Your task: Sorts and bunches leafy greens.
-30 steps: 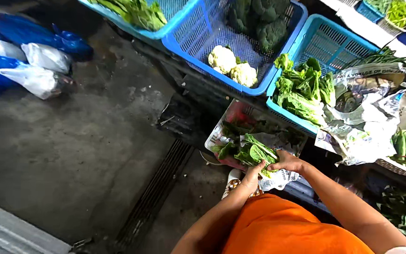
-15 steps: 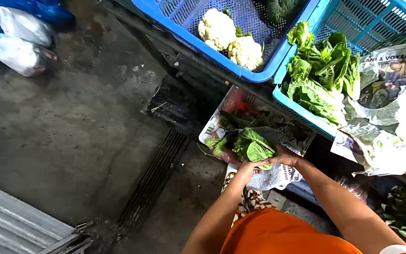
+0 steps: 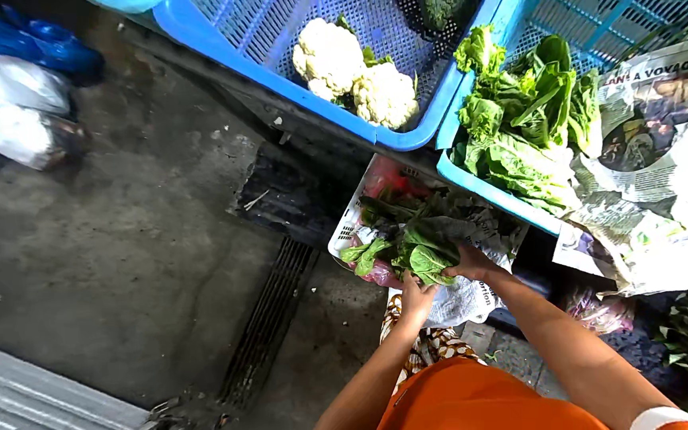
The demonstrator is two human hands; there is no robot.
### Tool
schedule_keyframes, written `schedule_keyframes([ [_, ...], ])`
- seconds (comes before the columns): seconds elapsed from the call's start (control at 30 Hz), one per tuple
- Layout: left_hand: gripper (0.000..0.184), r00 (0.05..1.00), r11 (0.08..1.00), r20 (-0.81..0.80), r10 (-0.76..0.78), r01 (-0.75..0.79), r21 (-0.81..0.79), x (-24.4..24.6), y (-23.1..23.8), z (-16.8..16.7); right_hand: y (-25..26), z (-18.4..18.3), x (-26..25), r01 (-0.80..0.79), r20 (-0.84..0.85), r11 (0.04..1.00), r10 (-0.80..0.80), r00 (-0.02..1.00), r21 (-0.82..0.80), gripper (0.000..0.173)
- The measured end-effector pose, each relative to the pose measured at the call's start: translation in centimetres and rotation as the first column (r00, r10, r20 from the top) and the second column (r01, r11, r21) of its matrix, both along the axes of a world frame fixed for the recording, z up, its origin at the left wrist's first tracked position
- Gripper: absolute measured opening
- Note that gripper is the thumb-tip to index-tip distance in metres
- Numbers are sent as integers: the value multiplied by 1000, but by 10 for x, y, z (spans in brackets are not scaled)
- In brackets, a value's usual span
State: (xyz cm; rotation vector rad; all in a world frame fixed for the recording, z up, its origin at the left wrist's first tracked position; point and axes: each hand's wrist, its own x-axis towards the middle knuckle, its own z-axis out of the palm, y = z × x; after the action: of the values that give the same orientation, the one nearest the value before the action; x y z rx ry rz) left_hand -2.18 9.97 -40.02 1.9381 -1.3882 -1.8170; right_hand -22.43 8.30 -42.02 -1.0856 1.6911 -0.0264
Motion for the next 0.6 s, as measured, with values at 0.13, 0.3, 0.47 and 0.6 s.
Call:
schedule_keyframes([
  [0.13, 61, 788, 601, 422, -448, 615, -510, 15, 2, 32, 0, -2, 0, -1, -9, 1000, 1, 1000, -12, 106],
  [0.3, 78, 241, -71, 670, -702, 913, -402, -15, -51, 2, 3, -6, 5, -39, -69, 999, 38, 997, -4, 92],
  [0.47, 62, 124, -175, 684, -719, 920, -351, -33, -88, -36, 37, 8, 21, 103, -291, 968, -170, 941, -230, 105],
  [0.6, 60, 90, -185, 663, -743, 925, -333, -36, -94, -37, 102, 19, 67, -157, -253, 881, 45, 966, -446, 73],
])
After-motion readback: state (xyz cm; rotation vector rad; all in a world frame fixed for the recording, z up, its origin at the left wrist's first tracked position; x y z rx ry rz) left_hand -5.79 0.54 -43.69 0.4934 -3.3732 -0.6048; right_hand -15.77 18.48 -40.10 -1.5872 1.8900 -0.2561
